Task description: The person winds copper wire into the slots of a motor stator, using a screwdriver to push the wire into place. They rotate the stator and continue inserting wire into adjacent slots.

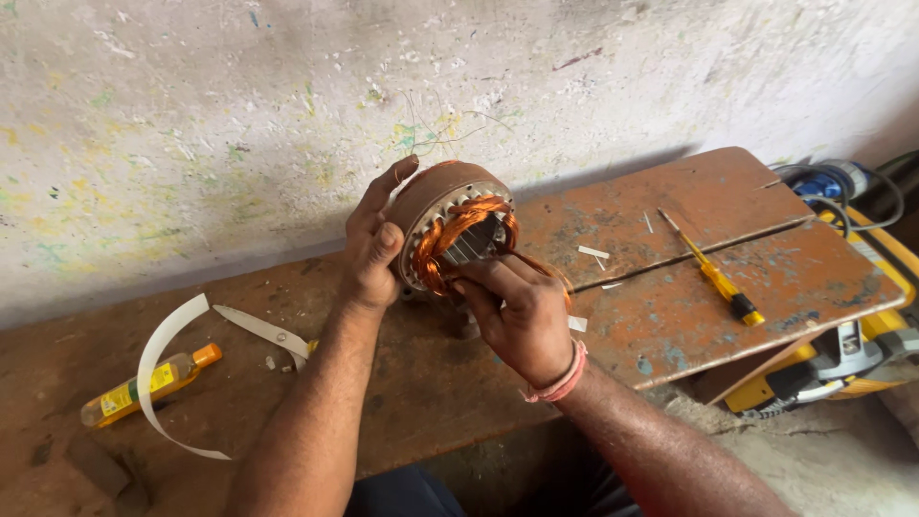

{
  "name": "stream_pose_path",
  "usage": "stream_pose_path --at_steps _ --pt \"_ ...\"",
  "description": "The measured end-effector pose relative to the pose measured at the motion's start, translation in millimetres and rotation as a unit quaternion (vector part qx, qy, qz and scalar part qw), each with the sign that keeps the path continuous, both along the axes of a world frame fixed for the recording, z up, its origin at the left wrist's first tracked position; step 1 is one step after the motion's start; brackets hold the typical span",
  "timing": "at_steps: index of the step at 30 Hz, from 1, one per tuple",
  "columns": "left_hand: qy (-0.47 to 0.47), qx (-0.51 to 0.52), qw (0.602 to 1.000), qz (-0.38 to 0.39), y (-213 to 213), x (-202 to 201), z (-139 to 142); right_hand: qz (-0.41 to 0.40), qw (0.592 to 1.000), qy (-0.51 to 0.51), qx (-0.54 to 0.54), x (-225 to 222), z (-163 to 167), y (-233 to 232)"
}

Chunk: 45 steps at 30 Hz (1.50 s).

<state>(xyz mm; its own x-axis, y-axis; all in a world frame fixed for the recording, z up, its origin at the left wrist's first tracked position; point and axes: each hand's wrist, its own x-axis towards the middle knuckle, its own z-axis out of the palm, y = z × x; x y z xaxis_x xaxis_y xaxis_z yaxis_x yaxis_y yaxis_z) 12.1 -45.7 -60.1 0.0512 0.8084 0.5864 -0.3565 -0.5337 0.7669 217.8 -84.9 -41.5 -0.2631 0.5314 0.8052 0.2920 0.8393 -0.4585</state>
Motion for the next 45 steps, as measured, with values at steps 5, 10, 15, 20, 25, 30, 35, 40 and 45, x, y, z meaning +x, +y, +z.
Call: stream_pose_path --at_steps 5,10,15,20,25,30,35,40,45 --pt "-0.047 -0.016 0.998 -0.032 3.3 -1.4 -8.2 -0.021 0.999 0.027 0.028 -0.5 -12.8 7.8" --pt "-0.013 -0.016 0.999 -0.027 7.3 -5.8 -23.9 -0.007 0.997 0.070 0.013 -5.9 -28.2 13.6" --pt "-0.017 -0.031 0.999 -0.031 8.5 -6.1 -28.8 0.009 0.994 0.106 0.029 -6.3 -36.2 20.2" --pt "-0.071 -0.018 0.997 -0.022 4.1 -4.0 -29.0 0.001 0.989 0.146 0.015 -10.1 -42.4 20.4" --pt "-0.056 -0.029 0.998 -0.022 2.6 -6.8 -33.3 0.016 0.990 0.140 0.008 -8.7 -44.1 19.9" --pt "-0.023 -0.043 0.999 -0.009 5.4 -10.6 -39.2 0.000 0.988 0.155 0.016 -10.1 -43.0 18.6" --pt "-0.015 -0.065 0.997 -0.028 8.1 -16.3 -45.6 0.004 0.985 0.170 0.001 -10.0 -46.3 20.8" --pt "0.008 -0.059 0.998 -0.009 9.5 -20.7 -51.3 0.064 0.986 0.154 0.000 -3.1 -53.7 24.1" --pt "0.025 -0.058 0.998 0.013 11.8 -22.6 -52.3 0.093 0.986 0.133 0.028 -2.7 -52.4 28.6"
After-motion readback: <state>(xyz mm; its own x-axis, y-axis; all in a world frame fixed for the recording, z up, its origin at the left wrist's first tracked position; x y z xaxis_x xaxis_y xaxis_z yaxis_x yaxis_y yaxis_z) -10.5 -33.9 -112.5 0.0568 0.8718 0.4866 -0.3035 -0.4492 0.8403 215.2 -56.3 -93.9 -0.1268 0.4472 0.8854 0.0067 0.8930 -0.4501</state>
